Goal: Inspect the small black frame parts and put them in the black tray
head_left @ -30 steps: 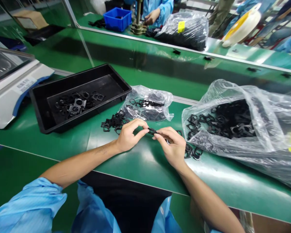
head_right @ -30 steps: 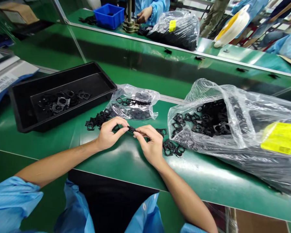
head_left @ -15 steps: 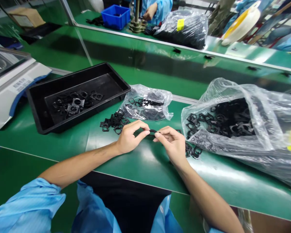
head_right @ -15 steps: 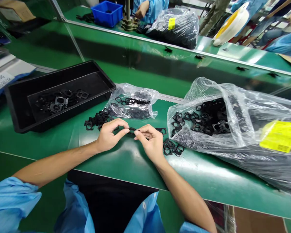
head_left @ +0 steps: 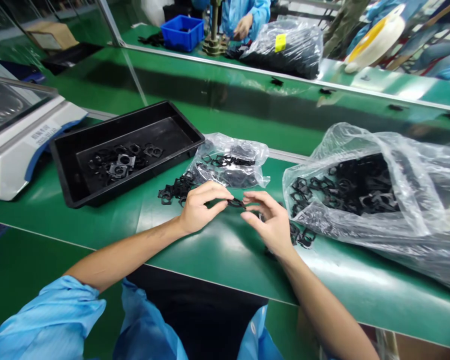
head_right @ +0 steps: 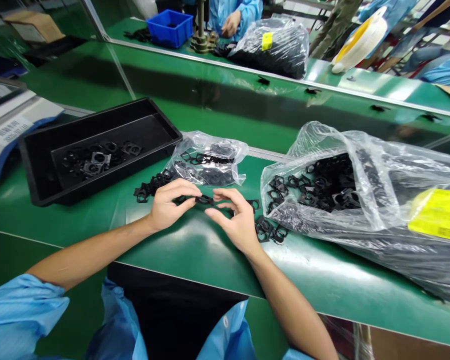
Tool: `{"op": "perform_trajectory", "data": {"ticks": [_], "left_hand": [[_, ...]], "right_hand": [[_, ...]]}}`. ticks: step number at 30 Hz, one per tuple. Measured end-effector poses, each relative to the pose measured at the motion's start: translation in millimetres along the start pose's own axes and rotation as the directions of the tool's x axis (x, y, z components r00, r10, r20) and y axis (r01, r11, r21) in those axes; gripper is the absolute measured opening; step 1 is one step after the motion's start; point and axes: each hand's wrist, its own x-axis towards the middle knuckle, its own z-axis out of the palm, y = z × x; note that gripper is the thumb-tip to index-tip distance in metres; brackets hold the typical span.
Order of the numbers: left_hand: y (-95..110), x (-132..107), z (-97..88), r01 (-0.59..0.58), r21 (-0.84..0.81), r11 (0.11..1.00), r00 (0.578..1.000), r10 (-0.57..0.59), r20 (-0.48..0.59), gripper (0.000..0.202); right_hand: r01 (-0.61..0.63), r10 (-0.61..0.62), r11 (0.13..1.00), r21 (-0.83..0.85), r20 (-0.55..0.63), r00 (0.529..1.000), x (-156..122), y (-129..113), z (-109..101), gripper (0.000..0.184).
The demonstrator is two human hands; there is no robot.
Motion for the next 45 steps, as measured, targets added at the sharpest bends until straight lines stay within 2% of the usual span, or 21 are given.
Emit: {"op": "perform_trajectory", "data": {"ticks": [3,6,10,17,23,29,36,45], "left_hand": [[0,1,0.4,0.039,-0.026,0.999,0.999,-0.039,-0.005,0.007],[2,0,1.3,0.035,-0.04,0.999,0.999,-0.034,0.013,0.007],[2,0,2.0,-0.015,-0.05,0.999,1.0,0.016,0.023,0.011],[3,-2,3.4,-0.067,-0.043,0.997,0.998,0.067,0.008,0.012],[10,-4,3.1,-0.039,-0.08,0.996,0.999,0.041,0.024,0.01],[12,-5,2.3,-0.117,-0.035,0.992,0.992,0.119,0.039,0.006],[11,-4,3.1,-0.141,-0.05,0.989,0.99,0.142,0.015,0.012],[10,-6,2.6,-0.099,-0.077,0.992,0.995,0.101,0.021,0.011]], "right_hand": [[0.204,-0.201,0.96,-0.194,0.036,0.979,-3,-2,0,0.018],[0.276,-0.282,0.917,-0.289,0.022,0.959,-5,-2,1,0.006],[0.247,-0.261,0.919,-0.308,-0.002,0.965,-6,-1,0,0.007],[0.17,-0.176,0.959,-0.229,-0.008,0.984,-7,3,1,0.005],[0.182,-0.192,0.958,-0.222,-0.025,0.981,-7,4,2,0.009],[0.214,-0.224,0.953,-0.217,-0.024,0.974,-7,6,4,0.011],[0.267,-0.278,0.93,-0.254,-0.008,0.961,-7,8,4,0.011],[0.294,-0.305,0.925,-0.24,-0.005,0.952,-7,6,5,0.013]]}}
